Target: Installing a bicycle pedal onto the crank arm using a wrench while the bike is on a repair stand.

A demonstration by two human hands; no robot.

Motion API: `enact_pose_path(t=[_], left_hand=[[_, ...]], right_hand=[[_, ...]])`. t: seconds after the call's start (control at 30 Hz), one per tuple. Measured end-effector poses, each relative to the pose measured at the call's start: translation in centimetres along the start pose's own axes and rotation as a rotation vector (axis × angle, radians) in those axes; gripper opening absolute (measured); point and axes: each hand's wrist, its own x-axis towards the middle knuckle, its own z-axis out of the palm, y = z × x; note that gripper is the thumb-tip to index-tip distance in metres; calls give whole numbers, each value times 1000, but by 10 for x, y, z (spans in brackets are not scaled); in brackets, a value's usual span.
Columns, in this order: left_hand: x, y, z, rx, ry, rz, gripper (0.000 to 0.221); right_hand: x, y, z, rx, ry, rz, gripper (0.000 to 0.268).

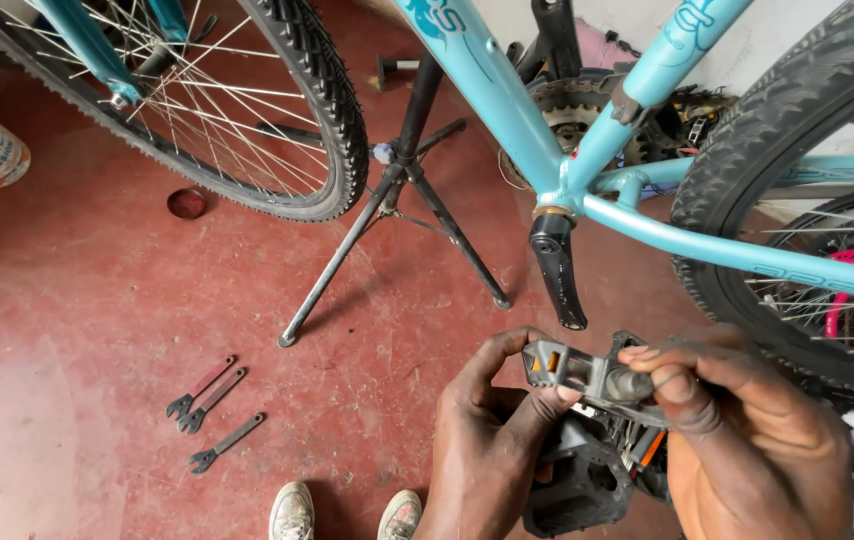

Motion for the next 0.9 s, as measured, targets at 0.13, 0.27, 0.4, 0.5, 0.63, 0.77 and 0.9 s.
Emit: enact_pose_path(t=[0.13, 0.27, 0.4, 0.5, 0.63, 0.77, 0.9], left_hand=[[1, 2, 2, -63, -54, 33, 41], [1, 2, 1, -86, -109, 76, 38], [2, -1, -1, -80, -107, 31, 38], [1, -3, -3, -83, -107, 27, 39], [0, -5, -4, -114, -152, 44, 39], [0, -7, -6, -149, -195, 67, 41], [-3, -3, -6, -182, -219, 78, 41]], right_hand=[[-1, -7, 5, -223, 18, -42, 10], [-4, 4, -5, -298, -27, -190, 14], [-6, 0, -2, -353, -1, -185, 12], [-8, -3, -2, -392, -10, -179, 10], [-3, -6, -19, -588, -160, -243, 13], [4, -3, -42, -719, -433, -348, 28], [-1, 5, -43, -739, -450, -387, 50]])
